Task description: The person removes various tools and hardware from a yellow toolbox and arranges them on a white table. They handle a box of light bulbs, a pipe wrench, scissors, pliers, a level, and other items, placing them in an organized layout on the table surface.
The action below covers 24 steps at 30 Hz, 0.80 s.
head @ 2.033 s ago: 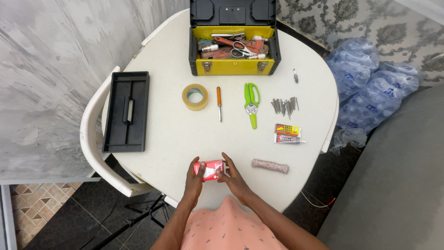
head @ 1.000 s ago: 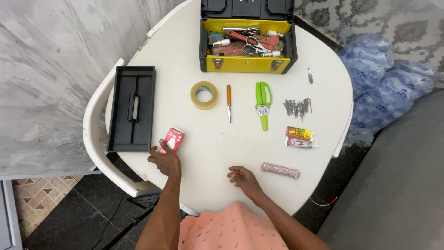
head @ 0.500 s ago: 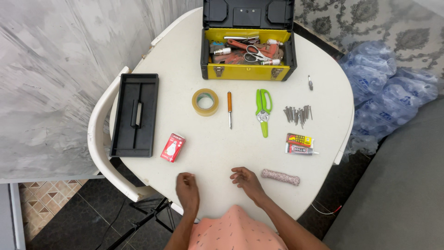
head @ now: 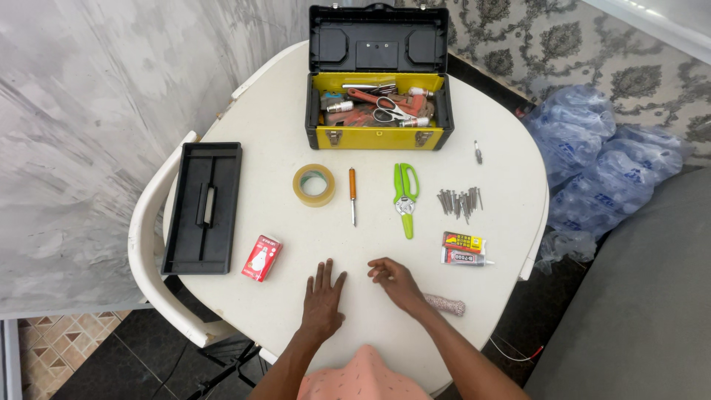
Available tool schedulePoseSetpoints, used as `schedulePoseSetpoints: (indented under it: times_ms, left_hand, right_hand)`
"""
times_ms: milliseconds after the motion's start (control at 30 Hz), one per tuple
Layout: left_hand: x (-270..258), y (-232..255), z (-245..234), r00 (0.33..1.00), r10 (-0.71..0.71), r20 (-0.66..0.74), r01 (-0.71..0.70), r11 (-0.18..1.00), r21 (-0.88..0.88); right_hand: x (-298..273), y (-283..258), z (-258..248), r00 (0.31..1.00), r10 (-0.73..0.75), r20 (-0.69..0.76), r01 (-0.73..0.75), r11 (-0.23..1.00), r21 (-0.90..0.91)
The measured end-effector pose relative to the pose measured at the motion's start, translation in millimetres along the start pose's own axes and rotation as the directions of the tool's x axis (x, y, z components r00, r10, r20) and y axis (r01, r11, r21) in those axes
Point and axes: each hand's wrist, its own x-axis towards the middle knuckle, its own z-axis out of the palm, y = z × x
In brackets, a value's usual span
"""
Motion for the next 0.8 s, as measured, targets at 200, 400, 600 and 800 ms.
schedulePoseSetpoints:
  times_ms: [200, 400, 600, 800]
  left_hand:
    - [30, -1, -10, 1.000, 0.005, -0.019, -0.005, 1.000, -0.023]
    - [46, 10, -28, 0.989, -0.095, 0.117, 0.094, 0.995, 0.018]
    - [53, 10, -30, 0.982, -0.123, 0.142, 0.127, 0.992, -0.015]
    - [55, 8, -28, 0.984, -0.120, 0.131, 0.126, 0.991, -0.040]
  right_hand:
    - [68, -51, -77, 0.974, -0.176, -0.145, 0.154, 0.977, -0.148]
    - [146, -121, -154, 0.871, -0.346, -0.350, 0.219, 0.910, -0.353]
    - [237, -155, -213, 0.818, -0.446, -0.363, 0.197, 0.811, -0.551]
    - [308, -145, -241, 0.951, -0.266, -0.156, 0.066, 0.668, -0.741]
